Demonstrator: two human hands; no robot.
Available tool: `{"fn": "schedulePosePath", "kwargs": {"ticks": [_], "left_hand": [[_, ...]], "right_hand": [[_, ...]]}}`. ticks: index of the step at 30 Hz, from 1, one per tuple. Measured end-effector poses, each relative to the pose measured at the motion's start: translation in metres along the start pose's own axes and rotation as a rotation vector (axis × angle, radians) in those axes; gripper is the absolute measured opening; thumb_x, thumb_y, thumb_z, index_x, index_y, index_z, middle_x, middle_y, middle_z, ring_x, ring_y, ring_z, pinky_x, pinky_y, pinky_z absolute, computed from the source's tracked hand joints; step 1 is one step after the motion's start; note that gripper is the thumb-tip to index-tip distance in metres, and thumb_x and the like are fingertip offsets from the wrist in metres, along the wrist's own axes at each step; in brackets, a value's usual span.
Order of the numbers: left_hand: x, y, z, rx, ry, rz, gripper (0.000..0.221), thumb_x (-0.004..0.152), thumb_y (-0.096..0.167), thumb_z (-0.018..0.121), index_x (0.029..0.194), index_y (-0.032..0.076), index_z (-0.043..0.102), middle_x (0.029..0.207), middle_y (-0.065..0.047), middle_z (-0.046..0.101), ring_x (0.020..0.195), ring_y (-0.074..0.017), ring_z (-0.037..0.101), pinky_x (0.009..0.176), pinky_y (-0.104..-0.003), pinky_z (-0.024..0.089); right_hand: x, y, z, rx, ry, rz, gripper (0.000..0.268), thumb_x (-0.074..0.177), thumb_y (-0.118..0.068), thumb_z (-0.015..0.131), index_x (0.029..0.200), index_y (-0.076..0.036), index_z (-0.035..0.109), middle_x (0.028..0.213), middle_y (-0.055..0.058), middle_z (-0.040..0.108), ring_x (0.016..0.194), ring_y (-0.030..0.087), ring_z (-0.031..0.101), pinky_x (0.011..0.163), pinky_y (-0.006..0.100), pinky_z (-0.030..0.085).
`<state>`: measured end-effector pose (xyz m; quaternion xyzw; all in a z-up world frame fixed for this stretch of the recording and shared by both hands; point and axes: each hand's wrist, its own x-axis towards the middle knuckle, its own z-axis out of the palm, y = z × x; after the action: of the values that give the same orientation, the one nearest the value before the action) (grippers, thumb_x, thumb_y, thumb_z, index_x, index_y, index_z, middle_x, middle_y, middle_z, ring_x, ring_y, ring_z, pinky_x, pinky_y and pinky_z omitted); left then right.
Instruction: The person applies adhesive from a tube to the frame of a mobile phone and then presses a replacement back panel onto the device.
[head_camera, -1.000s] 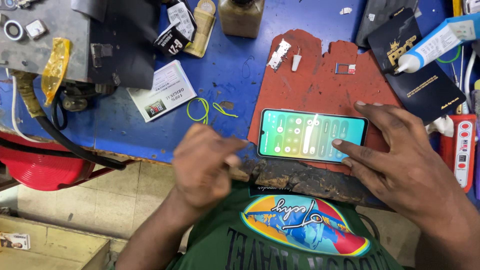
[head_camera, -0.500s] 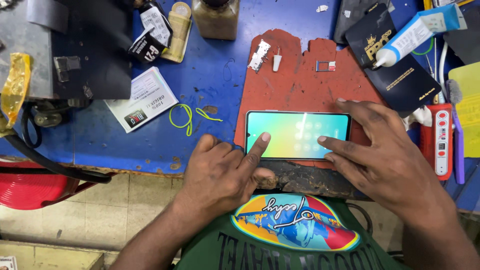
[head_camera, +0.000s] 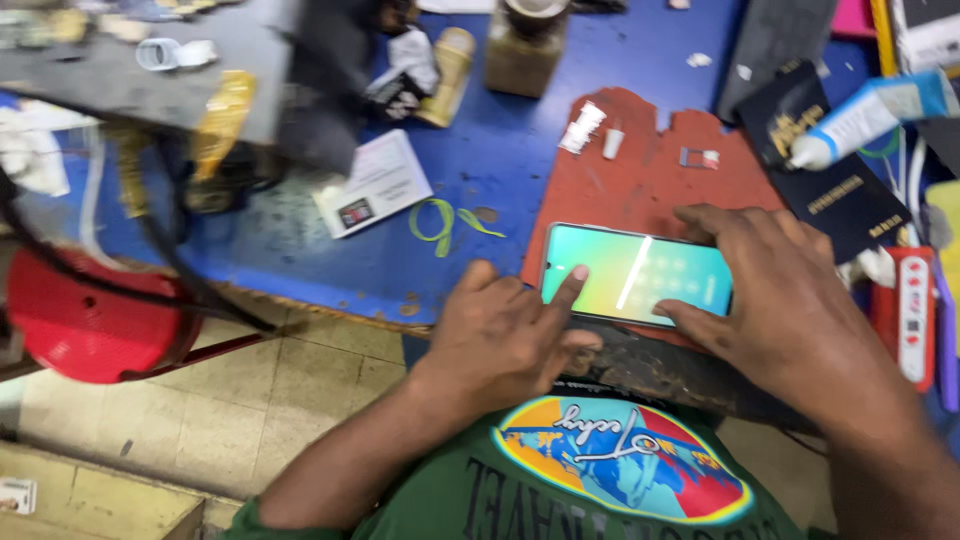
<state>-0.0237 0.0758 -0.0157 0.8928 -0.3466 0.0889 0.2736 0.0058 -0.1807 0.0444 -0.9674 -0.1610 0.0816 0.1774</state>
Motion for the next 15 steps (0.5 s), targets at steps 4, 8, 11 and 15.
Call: {"fn": "schedulePosePath", "kwargs": {"ticks": [4,8,11,15], "left_hand": [[0.003,0.006,-0.007,0.020,0.212,-0.088,0.051,0.098,0.025,0.081,0.140,0.002,0.064,0.084,-0.004,0.059,0.080,-0.0227,0.053,0.077,-0.042,0.036],[0.016,0.014,-0.013,-0.116,0.351,-0.345,0.053,0.079,0.029,0.082,0.118,-0.001,0.062,0.108,-0.018,0.060,0.103,-0.0344,0.052,0.088,-0.046,0.036],[0.023,0.014,-0.011,-0.271,0.275,-0.389,0.038,0.078,0.025,0.085,0.104,0.004,0.064,0.105,-0.014,0.062,0.104,-0.0337,0.052,0.090,-0.046,0.035],[0.025,0.016,-0.012,-0.478,0.189,-0.440,0.033,0.081,0.022,0.086,0.101,0.005,0.065,0.088,-0.007,0.066,0.085,-0.0276,0.061,0.086,-0.043,0.041]], "right_hand": [[0.008,0.008,0.000,-0.073,-0.092,0.016,0.071,0.062,-0.033,0.093,0.126,-0.012,0.070,0.113,0.014,0.067,0.113,0.035,0.060,0.093,0.046,0.046],[-0.001,0.003,-0.003,0.031,-0.130,0.051,0.050,0.067,-0.028,0.089,0.111,-0.010,0.072,0.103,0.014,0.067,0.102,0.032,0.065,0.083,0.042,0.054],[-0.007,-0.006,-0.008,0.099,-0.134,0.125,0.039,0.073,-0.023,0.085,0.105,-0.007,0.072,0.094,0.014,0.074,0.083,0.032,0.071,0.071,0.042,0.056],[-0.019,-0.011,-0.017,0.193,-0.049,0.106,0.031,0.078,-0.019,0.081,0.106,-0.007,0.074,0.085,0.012,0.077,0.071,0.027,0.075,0.062,0.037,0.057]]}}
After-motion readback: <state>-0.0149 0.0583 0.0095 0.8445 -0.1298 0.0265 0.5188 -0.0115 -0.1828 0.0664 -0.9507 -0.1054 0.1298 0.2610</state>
